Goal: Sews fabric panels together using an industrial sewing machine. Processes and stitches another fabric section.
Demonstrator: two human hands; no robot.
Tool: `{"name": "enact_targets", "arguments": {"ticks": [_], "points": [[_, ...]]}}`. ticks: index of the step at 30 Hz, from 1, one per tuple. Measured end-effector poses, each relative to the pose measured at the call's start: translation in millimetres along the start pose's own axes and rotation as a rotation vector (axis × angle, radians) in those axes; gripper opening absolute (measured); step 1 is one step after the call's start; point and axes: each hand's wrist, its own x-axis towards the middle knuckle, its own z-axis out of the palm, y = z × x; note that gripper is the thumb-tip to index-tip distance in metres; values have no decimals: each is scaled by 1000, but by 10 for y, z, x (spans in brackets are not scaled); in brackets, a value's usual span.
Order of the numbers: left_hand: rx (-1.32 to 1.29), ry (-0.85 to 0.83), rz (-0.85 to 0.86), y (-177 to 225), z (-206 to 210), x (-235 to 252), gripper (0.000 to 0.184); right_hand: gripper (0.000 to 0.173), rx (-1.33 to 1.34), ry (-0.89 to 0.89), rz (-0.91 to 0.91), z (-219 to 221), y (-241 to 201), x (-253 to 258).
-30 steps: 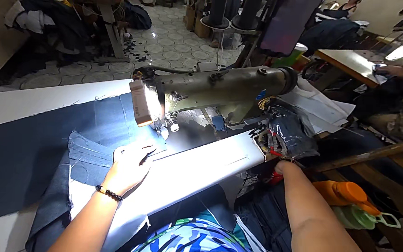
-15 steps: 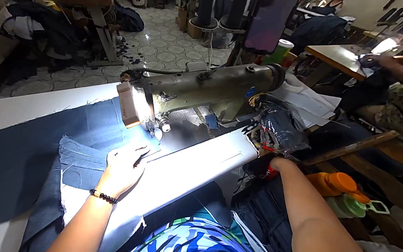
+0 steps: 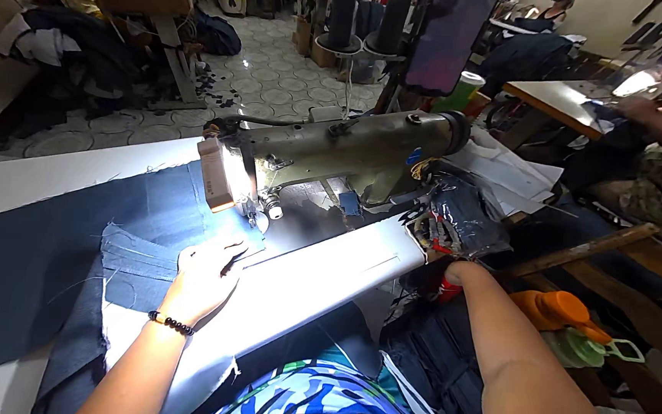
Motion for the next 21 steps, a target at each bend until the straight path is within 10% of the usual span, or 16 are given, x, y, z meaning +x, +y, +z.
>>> {"name": "enact_targets", "arguments": {"ticks": [10,21], "points": [[-29,0,10,-5,0,-18,45,42,508,224,36,243,116,-96],[-74,-57,17,-46,-50,-2,50,29,456,512,-25,528,241,67]]}}
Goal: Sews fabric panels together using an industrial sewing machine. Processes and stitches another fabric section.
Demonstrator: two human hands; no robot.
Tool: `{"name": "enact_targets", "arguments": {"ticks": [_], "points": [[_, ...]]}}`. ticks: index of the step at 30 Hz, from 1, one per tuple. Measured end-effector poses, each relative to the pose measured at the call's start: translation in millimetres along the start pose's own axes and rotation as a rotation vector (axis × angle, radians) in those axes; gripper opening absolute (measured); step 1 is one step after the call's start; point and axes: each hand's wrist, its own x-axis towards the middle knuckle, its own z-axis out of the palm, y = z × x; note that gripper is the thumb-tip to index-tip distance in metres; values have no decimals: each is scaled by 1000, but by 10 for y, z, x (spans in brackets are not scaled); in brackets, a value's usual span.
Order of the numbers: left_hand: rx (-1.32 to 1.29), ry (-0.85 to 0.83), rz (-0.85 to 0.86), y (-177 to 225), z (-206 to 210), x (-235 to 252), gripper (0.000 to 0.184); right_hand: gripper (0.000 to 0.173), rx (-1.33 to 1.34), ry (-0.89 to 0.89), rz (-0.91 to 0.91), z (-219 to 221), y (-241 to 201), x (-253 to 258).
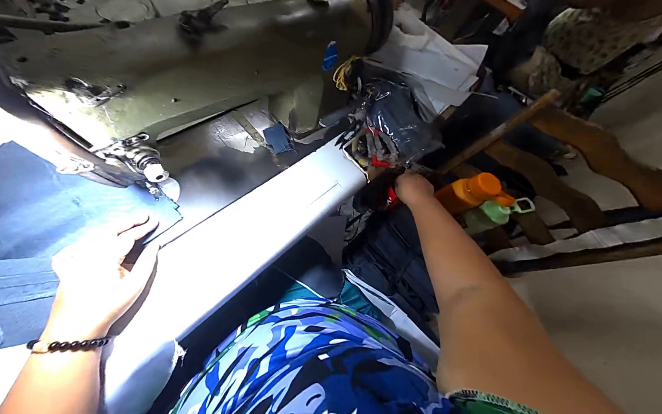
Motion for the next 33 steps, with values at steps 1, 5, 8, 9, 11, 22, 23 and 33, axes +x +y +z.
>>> {"name": "enact_targets", "arguments": {"ticks": [1,5,8,9,11,22,23,33], "points": [[3,-3,1,-12,-1,-1,50,28,17,11,-39,-10,39,35],[-5,-18,-14,-27,1,-5,53,25,186,38,-61,-86,158,109],[-14,-27,-26,-32,3,-14,55,23,234,33,-60,-126,176,141],[-13,-30,-26,-36,2,-15,55,23,228,32,-67,-127,175,152],[-7,-27,-21,-47,6,-17,54,25,200,20,-75,-130,165,172],[-16,-21,-20,-63,16,-12,53,31,91,-173,-195,-135,219,273],[-16,-19,-13,-73,20,-14,53,32,81,-189,-211,-142,217,282],[6,5,34,-72,15,-9,51,29,139,-129,-162,-160,205,253]]}}
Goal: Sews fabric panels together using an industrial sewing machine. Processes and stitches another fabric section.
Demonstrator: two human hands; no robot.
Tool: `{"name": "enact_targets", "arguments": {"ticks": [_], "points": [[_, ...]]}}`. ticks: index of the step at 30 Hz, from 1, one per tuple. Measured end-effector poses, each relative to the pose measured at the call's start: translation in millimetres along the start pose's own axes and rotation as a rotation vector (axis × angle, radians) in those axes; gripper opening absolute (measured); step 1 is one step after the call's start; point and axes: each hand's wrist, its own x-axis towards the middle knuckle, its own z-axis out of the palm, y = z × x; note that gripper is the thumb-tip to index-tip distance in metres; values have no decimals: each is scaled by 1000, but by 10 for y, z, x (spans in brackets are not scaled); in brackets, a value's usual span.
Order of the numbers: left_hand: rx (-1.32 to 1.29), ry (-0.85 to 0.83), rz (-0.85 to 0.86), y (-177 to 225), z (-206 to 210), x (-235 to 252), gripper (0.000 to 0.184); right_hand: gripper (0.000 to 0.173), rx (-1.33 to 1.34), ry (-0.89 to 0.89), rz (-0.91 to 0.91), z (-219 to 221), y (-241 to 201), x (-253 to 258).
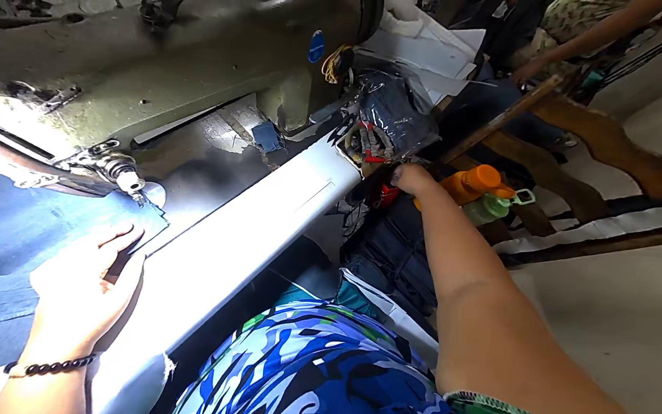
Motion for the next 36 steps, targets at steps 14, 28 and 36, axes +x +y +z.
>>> {"name": "enact_targets", "arguments": {"ticks": [14,28,36], "points": [[8,-13,-25,19,-12,0,52,28,40,37,30,0,-63,-33],[4,-14,-31,60,-29,8,51,37,56,93,48,-26,-120,-54],[3,-16,-37,60,-20,5,52,35,-21,-17,79,-63,-148,-16]]}}
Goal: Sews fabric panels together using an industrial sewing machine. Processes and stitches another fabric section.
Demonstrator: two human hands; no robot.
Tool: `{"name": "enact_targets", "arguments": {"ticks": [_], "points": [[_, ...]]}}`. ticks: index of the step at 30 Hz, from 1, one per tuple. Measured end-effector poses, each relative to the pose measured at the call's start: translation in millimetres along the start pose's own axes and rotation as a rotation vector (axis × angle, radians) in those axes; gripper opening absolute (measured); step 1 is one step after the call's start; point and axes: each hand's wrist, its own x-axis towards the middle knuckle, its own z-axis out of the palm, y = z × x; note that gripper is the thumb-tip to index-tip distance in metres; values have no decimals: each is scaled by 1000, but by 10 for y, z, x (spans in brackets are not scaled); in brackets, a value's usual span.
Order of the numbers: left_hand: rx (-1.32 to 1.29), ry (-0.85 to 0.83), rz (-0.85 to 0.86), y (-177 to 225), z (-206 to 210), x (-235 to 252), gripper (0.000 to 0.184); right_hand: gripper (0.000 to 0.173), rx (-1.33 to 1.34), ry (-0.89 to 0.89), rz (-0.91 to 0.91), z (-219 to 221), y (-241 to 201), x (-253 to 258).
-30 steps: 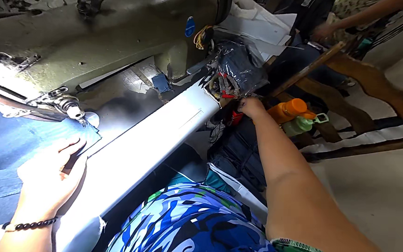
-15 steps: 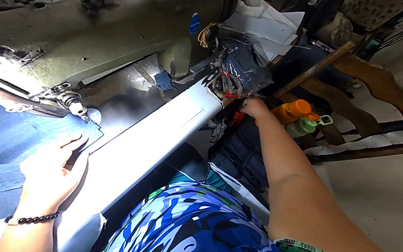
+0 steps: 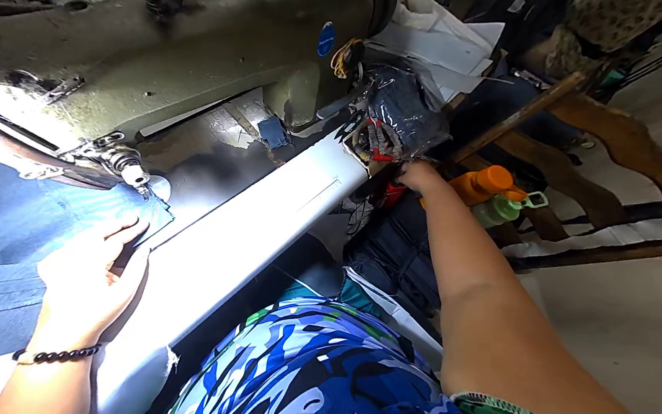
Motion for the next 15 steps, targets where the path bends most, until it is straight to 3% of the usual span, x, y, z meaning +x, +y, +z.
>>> {"name": "enact_targets", "arguments": {"ticks": [4,8,15], "points": [[0,-4,3,-21,-1,-3,52,31,-6,-23,-9,18,54,46],[1,-4,1,-8,-5,1,51,33,93,73,-9,37,57,20],[7,-3,-15,32,-5,-5,51,15,657,342,-100,123,202,-364]]}}
